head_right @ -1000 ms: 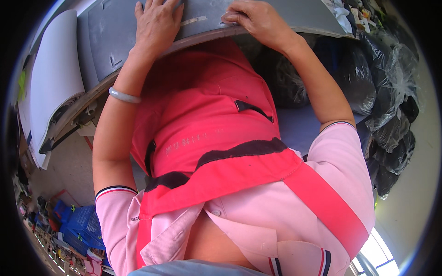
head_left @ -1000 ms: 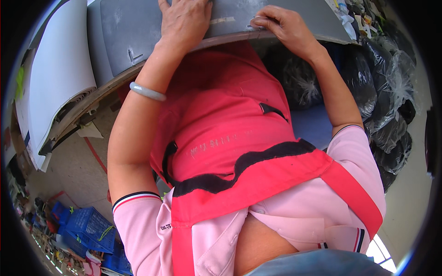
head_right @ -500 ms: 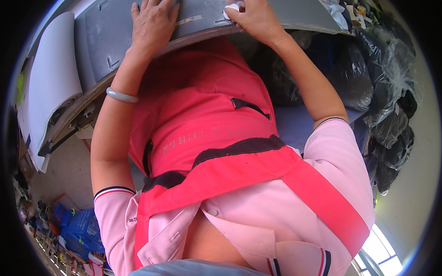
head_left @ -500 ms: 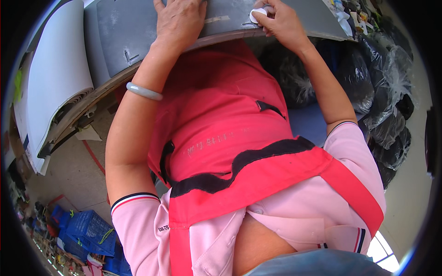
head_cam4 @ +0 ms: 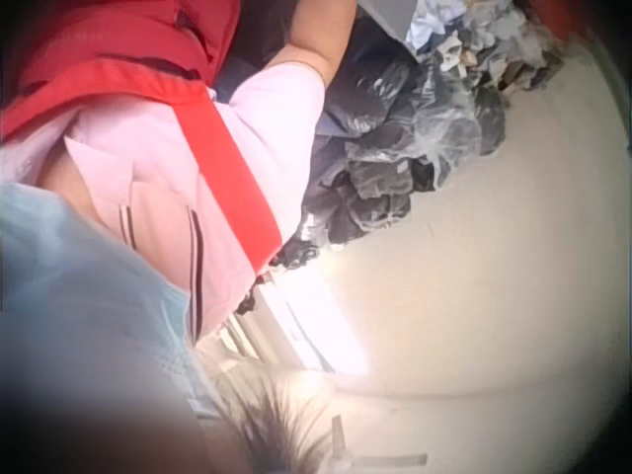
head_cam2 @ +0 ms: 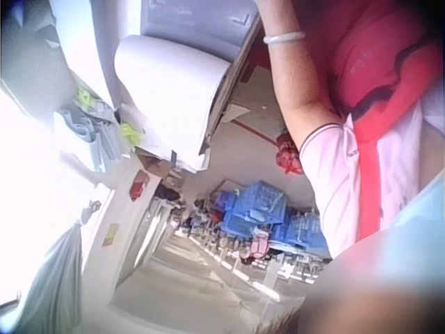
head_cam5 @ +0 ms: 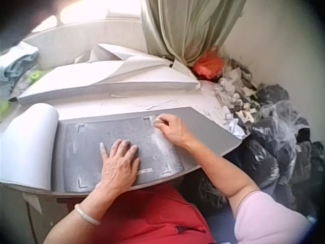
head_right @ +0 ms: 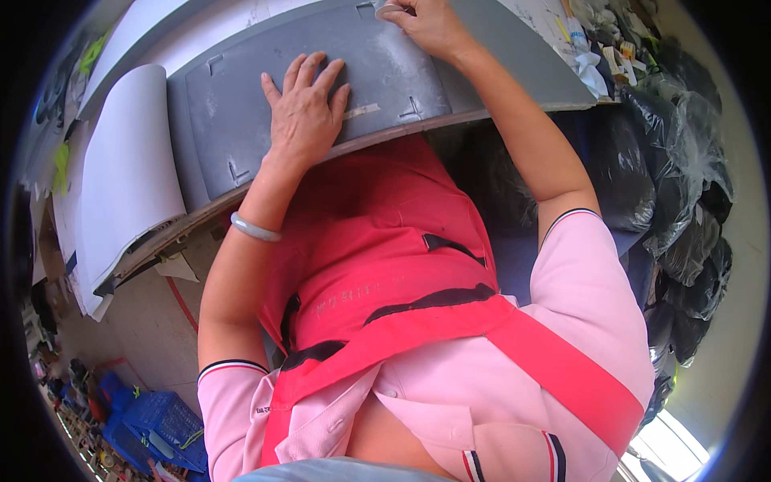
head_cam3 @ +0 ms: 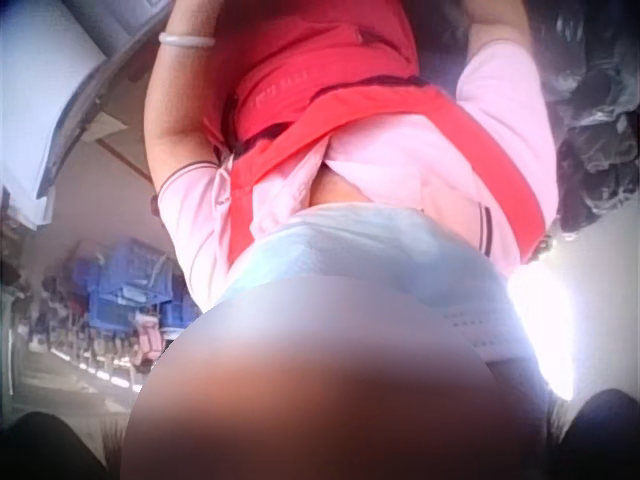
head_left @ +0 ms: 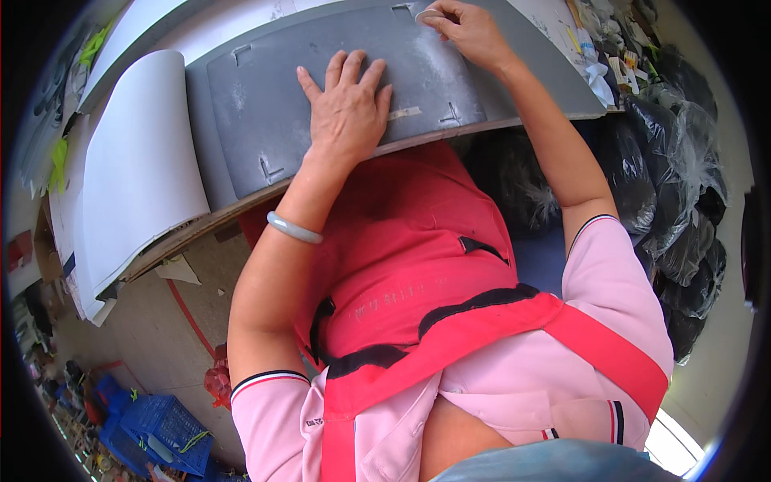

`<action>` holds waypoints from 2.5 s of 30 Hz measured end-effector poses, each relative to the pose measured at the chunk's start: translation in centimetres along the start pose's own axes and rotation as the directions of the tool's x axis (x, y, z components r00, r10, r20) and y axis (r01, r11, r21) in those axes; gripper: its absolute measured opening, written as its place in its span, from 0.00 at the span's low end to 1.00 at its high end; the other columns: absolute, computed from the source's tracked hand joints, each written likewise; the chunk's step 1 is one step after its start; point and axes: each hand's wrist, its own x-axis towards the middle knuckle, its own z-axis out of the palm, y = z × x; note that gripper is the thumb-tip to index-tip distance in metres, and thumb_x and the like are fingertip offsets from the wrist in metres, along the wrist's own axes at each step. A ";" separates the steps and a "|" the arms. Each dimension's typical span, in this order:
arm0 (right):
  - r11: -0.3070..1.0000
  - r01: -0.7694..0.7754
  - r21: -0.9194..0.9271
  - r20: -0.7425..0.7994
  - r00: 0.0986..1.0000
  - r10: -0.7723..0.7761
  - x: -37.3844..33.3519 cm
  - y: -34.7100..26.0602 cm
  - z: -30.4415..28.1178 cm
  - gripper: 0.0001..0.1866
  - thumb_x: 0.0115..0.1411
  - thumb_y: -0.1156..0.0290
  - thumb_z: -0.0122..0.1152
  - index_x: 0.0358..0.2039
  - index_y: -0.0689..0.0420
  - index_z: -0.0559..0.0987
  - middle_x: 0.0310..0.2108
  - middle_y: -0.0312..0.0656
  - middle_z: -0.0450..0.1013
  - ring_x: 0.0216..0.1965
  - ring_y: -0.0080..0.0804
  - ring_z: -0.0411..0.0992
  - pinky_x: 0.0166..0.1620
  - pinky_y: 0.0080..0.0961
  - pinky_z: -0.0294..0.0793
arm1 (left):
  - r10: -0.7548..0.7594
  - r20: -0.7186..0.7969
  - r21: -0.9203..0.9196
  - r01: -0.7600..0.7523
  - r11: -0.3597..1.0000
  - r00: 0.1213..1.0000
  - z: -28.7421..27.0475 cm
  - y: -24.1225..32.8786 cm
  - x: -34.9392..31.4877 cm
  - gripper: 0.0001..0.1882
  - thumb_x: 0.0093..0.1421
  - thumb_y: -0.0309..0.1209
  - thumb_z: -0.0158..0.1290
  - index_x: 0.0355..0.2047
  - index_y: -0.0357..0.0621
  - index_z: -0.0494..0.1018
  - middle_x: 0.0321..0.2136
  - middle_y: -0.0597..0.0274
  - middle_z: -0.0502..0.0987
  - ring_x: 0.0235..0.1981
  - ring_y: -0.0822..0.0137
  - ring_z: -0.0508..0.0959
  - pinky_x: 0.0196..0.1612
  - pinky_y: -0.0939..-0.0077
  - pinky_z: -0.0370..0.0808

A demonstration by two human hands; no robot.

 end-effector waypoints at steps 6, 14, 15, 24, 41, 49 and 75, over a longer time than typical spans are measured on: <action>0.990 0.134 -0.042 0.017 0.991 -0.134 5.3 3.2 2.4 0.13 0.65 0.65 0.57 0.36 0.62 0.83 0.32 0.53 0.81 0.35 0.47 0.79 0.43 0.38 0.76 | -0.007 0.028 -0.006 0.007 1.000 1.000 -0.2 0.2 0.0 0.23 0.70 0.43 0.50 0.62 0.51 0.72 0.64 0.58 0.68 0.70 0.51 0.61 0.68 0.23 0.47; 0.914 0.349 -0.207 0.065 0.937 -0.343 6.9 3.8 3.1 0.11 0.63 0.67 0.58 0.32 0.61 0.81 0.31 0.56 0.78 0.38 0.58 0.77 0.43 0.46 0.75 | -0.015 0.022 -0.043 0.016 0.999 1.000 -0.4 0.2 -0.1 0.22 0.69 0.42 0.51 0.61 0.51 0.72 0.63 0.57 0.69 0.70 0.51 0.62 0.68 0.23 0.47; 0.909 0.361 -0.207 0.073 0.933 -0.353 7.0 3.8 3.1 0.10 0.63 0.67 0.58 0.32 0.62 0.81 0.31 0.56 0.77 0.38 0.58 0.77 0.42 0.46 0.74 | -0.015 0.020 -0.045 0.016 0.999 1.000 -0.3 0.2 -0.1 0.22 0.69 0.42 0.51 0.61 0.51 0.73 0.63 0.57 0.69 0.70 0.51 0.62 0.68 0.23 0.47; 0.937 0.233 -0.262 0.057 0.973 -0.226 7.2 3.5 2.7 0.08 0.62 0.70 0.60 0.33 0.63 0.79 0.26 0.53 0.78 0.28 0.50 0.79 0.34 0.41 0.77 | -0.019 0.014 -0.043 0.020 0.999 1.000 -0.3 0.2 -0.1 0.22 0.69 0.42 0.51 0.61 0.52 0.73 0.64 0.58 0.69 0.70 0.52 0.62 0.69 0.24 0.47; 0.980 -0.108 0.167 0.079 0.992 0.096 8.1 -0.9 2.4 0.09 0.61 0.71 0.61 0.38 0.63 0.81 0.25 0.45 0.79 0.23 0.28 0.77 0.26 0.29 0.76 | -0.030 0.001 -0.046 0.030 0.998 1.000 0.3 0.2 -0.2 0.22 0.69 0.42 0.51 0.62 0.53 0.72 0.64 0.59 0.68 0.70 0.52 0.61 0.68 0.22 0.47; 0.897 0.435 0.075 0.151 0.884 -0.442 9.4 -10.5 13.7 0.13 0.63 0.65 0.62 0.34 0.64 0.82 0.31 0.57 0.79 0.34 0.53 0.80 0.41 0.42 0.77 | -0.010 -0.060 -0.104 0.004 0.995 0.998 0.7 0.0 -0.2 0.22 0.66 0.41 0.54 0.57 0.47 0.74 0.61 0.54 0.68 0.68 0.50 0.62 0.65 0.15 0.47; 0.950 -0.145 0.277 0.338 0.940 0.045 11.2 -15.4 18.0 0.04 0.62 0.76 0.55 0.34 0.64 0.75 0.20 0.44 0.77 0.19 0.30 0.77 0.22 0.27 0.79 | 0.011 -0.079 -0.120 -0.021 0.993 0.997 1.0 -0.2 -0.2 0.22 0.67 0.40 0.52 0.57 0.40 0.74 0.54 0.51 0.73 0.59 0.50 0.69 0.62 0.12 0.50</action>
